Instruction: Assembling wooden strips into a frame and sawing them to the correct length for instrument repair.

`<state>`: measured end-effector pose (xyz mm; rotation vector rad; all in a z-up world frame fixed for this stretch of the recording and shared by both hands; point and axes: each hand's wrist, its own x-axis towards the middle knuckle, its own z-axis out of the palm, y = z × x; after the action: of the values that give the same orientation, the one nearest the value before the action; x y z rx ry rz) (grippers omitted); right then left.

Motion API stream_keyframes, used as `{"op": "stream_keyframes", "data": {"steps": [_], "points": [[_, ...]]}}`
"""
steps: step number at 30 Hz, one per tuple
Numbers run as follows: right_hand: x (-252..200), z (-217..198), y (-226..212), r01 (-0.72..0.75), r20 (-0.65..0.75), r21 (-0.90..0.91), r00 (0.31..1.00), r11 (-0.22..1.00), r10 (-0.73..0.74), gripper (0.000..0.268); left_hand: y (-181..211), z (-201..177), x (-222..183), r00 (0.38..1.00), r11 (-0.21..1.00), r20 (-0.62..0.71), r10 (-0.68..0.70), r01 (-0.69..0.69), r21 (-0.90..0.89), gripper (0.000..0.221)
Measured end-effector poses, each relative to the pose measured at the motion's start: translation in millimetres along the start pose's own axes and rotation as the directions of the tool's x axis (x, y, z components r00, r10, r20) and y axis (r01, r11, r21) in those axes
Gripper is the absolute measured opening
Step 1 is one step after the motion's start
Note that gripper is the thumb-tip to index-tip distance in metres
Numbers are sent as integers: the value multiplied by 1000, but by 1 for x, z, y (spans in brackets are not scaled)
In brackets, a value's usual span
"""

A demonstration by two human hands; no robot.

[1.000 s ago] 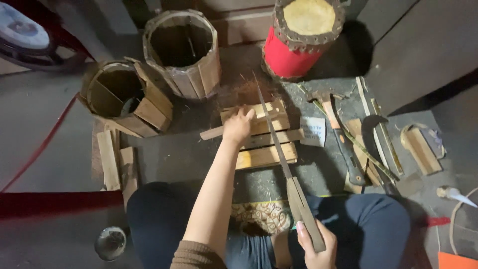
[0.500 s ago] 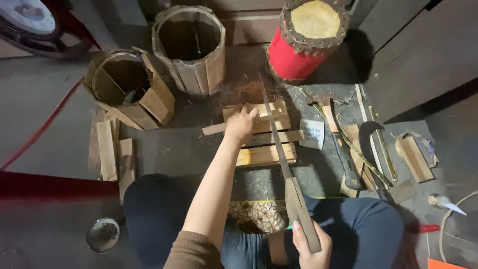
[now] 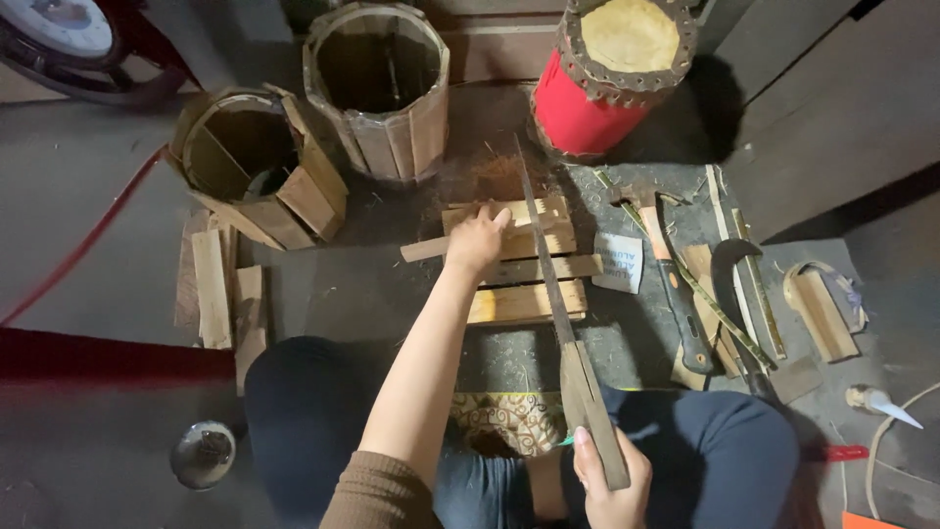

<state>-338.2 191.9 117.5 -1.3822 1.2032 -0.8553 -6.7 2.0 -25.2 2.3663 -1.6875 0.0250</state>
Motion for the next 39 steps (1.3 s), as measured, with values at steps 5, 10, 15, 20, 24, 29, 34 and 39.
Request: {"op": "stream_keyframes", "data": {"steps": [5,10,15,20,24,29,34,39], "points": [[-4,0,11,2,-18,62,1000,998,0,14,2,-10,-2,996,1000,84,-12,12,3,23],[0,-1,4,-31,-33,75,999,997,33,14,4,-15,-5,998,1000,58,-1,1,4,21],[-3,-7,5,-69,-34,77,997,995,71,15,8,-28,-7,993,1000,116,-7,7,-1,22],[1,-6,-10,-103,-49,-11,994,995,103,15,10,-30,-4,989,1000,146,-14,15,-2,23],[-1,-8,1,-79,-37,23,996,997,80,15,7,-20,-2,988,999,153,-8,2,36,29],[6,-7,-14,-33,-12,0,999,999,33,13,9,-27,-5,992,1000,126,-16,14,18,23],[3,-6,2,-28,-19,47,999,999,28,10,11,-31,-9,998,1000,54,15,-16,24,21],[12,-4,-13,41,9,-74,999,996,-41,12,10,-31,-6,987,999,161,-2,-4,37,29]]}}
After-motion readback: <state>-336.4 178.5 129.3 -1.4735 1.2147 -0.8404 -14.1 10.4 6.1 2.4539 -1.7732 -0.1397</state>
